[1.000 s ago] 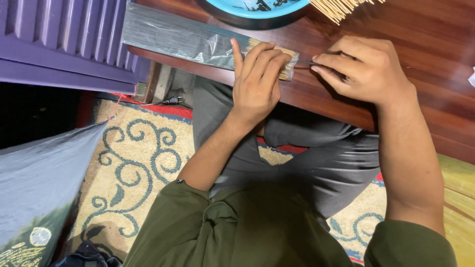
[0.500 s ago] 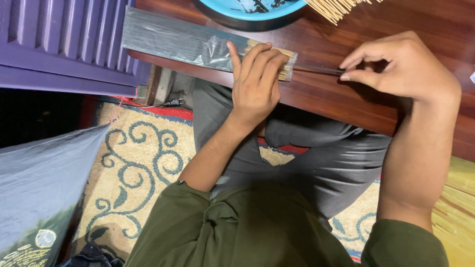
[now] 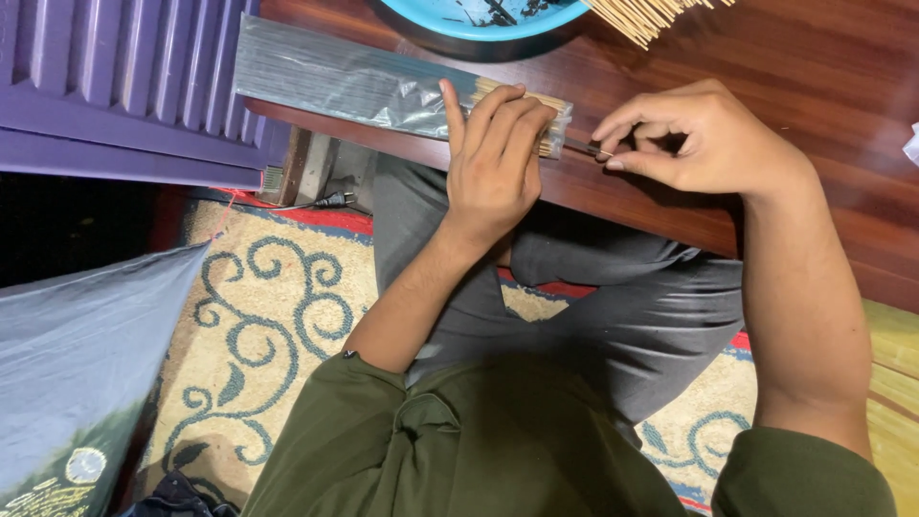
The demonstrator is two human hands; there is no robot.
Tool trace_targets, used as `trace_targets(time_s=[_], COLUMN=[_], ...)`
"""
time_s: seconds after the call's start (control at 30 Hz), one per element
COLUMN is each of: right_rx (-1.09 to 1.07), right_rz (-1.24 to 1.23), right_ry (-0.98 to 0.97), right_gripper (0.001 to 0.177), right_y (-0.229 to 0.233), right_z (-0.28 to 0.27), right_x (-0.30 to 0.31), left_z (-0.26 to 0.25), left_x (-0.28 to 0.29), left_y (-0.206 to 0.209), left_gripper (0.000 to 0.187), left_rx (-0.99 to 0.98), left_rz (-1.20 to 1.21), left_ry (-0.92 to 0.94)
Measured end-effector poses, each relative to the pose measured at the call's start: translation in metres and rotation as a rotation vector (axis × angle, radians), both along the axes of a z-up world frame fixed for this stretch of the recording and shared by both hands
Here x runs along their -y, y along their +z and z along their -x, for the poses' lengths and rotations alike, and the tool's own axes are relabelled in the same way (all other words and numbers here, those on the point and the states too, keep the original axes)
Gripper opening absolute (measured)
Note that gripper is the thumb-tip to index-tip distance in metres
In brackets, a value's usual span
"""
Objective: Manually packing bundles of incense sticks into clear plastic sleeves on a wooden table.
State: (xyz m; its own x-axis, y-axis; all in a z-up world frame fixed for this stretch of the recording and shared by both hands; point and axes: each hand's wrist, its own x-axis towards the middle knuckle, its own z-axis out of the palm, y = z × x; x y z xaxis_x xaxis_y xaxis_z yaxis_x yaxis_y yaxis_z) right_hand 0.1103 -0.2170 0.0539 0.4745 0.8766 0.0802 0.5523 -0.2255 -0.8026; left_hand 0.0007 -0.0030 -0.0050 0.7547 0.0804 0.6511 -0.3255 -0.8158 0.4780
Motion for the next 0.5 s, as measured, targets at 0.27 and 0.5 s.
trace_targets(time_s=[0.27,0.5], right_rx=[-0.016,-0.107], right_rz=[-0.011,-0.002], right_ry=[0.031,0.003], right_gripper=[0.036,0.039], right_y=[-0.0020,-0.0052], right_z=[-0.0023,-0.0029], right_x=[0.0005,0.0011], left_z=[0.0014,0.0038], left_x=[-0.0015,-0.0017], left_y=[0.0011,0.0058], left_gripper=[0.030,0.028], left_rx=[-0.016,-0.014], left_rz=[0.000,0.010], left_ry=[-0.016,-0.023])
